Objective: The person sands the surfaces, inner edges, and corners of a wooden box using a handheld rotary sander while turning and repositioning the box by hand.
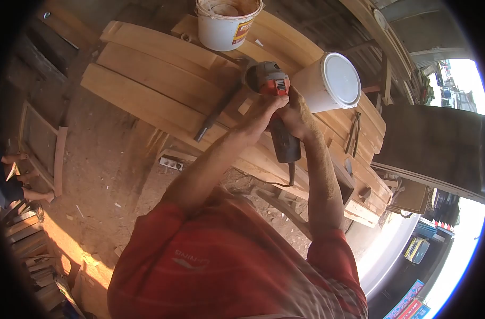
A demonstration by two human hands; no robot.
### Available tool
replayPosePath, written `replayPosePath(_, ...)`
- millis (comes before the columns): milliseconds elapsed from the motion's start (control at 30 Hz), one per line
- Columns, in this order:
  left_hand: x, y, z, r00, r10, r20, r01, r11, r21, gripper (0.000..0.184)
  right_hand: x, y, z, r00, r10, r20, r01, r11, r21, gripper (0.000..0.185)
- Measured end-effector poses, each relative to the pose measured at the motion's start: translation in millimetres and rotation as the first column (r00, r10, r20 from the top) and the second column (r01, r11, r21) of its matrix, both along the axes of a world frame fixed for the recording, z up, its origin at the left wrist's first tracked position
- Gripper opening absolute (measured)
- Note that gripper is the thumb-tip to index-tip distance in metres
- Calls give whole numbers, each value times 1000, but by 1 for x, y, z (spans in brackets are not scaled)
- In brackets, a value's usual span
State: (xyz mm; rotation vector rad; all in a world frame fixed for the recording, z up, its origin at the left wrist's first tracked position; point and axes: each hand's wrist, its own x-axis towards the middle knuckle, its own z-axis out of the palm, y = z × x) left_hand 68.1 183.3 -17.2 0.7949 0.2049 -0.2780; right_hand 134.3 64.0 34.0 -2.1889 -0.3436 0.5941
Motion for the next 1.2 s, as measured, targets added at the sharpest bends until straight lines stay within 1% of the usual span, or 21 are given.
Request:
replayPosePath(67,4,-5,-13,978,118,171,-120,993,0,59,-1,-10,-11,996,36,81,-37,999,7,59)
replayPosePath(100,4,-4,-8,978,116,173,-118,993,0,59,-2,-12,-15,985,80,154,-83,996,12,57)
replayPosePath(133,2,-3,-3,996,4,91,-4,1000,3,56,-2,-15,-14,985,86,150,-88,996,11,57)
replayPosePath(167,0,-3,2,995,-101,8,101,995,-7,53,-1,-19,-11,1000,13,11,-15,995,99,55)
replayPosePath(200,0,-3,12,996,-88,7,88,996,-9,53,1,-21,-9,990,-48,-131,71,982,174,53)
replayPosePath(233,4,-3,24,997,-77,-10,77,997,12,50,2,-21,-11,991,-37,-129,59,983,173,53)
replayPosePath(300,7,-2,26,998,-59,-23,59,998,29,48,3,-21,-10,980,-114,-162,150,962,227,51)
replayPosePath(433,8,-4,5,993,29,110,-37,997,65,49,-3,-12,-7,1000,8,-13,-7,991,133,51)
replayPosePath(467,5,-3,2,987,65,145,-77,994,80,50,-5,-10,-9,998,-16,-55,26,984,175,52)
replayPosePath(500,1,-1,9,989,61,136,-72,994,77,50,-9,-10,-5,998,-21,-64,31,985,171,52)
replayPosePath(567,-1,11,34,999,-41,-29,43,998,53,45,-8,-2,9,998,-59,-19,60,998,36,53)
replayPosePath(600,4,11,21,993,-102,52,95,986,134,60,-3,-10,-8,991,-118,-64,125,985,119,54)
replayPosePath(633,7,9,9,995,-90,53,82,988,132,60,-5,-10,-14,992,-106,-63,113,987,117,54)
replayPosePath(700,11,2,1,966,-135,222,101,982,157,57,-17,-15,-16,978,-194,-76,206,952,226,54)
replayPosePath(833,-8,2,10,982,-95,165,91,995,34,58,-30,-10,-10,982,-137,129,132,990,48,55)
replayPosePath(867,-8,-2,8,984,-79,160,73,996,45,58,-37,-7,12,983,-185,-17,186,981,48,56)
replayPosePath(967,-5,-8,2,965,-160,207,125,977,174,60,-36,-21,-1,973,-221,-64,226,971,78,56)
replayPosePath(1033,-7,-4,3,962,-181,204,152,977,150,60,-39,-17,0,970,-235,-65,242,962,125,57)
replayPosePath(1100,-9,16,12,980,-199,29,194,972,132,57,-34,-5,-2,989,-148,-14,148,987,57,60)
replayPosePath(1133,-7,21,7,970,-240,35,234,963,133,57,-32,4,-5,982,-189,-8,189,980,58,60)
replayPosePath(1200,-2,29,0,995,-25,92,15,994,109,57,-28,21,-11,975,-216,41,219,970,-108,62)
